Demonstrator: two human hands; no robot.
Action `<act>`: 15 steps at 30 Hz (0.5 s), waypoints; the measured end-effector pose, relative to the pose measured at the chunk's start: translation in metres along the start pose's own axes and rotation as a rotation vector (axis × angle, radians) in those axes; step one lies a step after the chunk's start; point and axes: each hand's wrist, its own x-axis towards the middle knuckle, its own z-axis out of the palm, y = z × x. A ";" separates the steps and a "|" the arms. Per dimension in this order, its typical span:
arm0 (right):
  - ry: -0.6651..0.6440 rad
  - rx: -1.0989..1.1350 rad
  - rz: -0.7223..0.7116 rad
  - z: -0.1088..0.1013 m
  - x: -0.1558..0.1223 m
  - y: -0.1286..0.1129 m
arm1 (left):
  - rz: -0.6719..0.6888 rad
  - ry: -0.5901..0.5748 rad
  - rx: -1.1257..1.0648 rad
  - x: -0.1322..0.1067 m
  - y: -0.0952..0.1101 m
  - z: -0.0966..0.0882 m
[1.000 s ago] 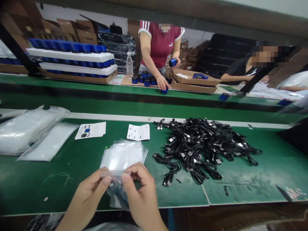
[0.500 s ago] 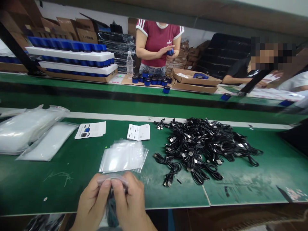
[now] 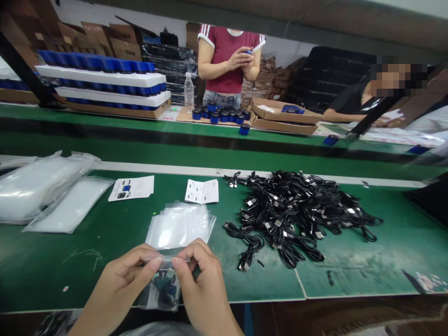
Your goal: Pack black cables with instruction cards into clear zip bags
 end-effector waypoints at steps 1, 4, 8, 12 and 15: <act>0.008 -0.006 -0.006 0.000 0.000 0.000 | 0.025 0.019 -0.001 0.000 0.001 0.001; 0.031 -0.014 -0.019 0.001 -0.002 0.001 | 0.079 0.036 0.014 0.000 0.003 0.002; -0.016 -0.010 -0.010 0.002 -0.003 0.000 | 0.044 -0.001 0.042 0.001 0.002 0.002; -0.009 0.004 0.002 0.003 -0.002 -0.001 | 0.106 0.012 0.108 0.000 -0.002 0.002; -0.002 0.054 0.037 0.002 0.000 0.001 | 0.133 -0.013 0.166 0.000 -0.002 -0.002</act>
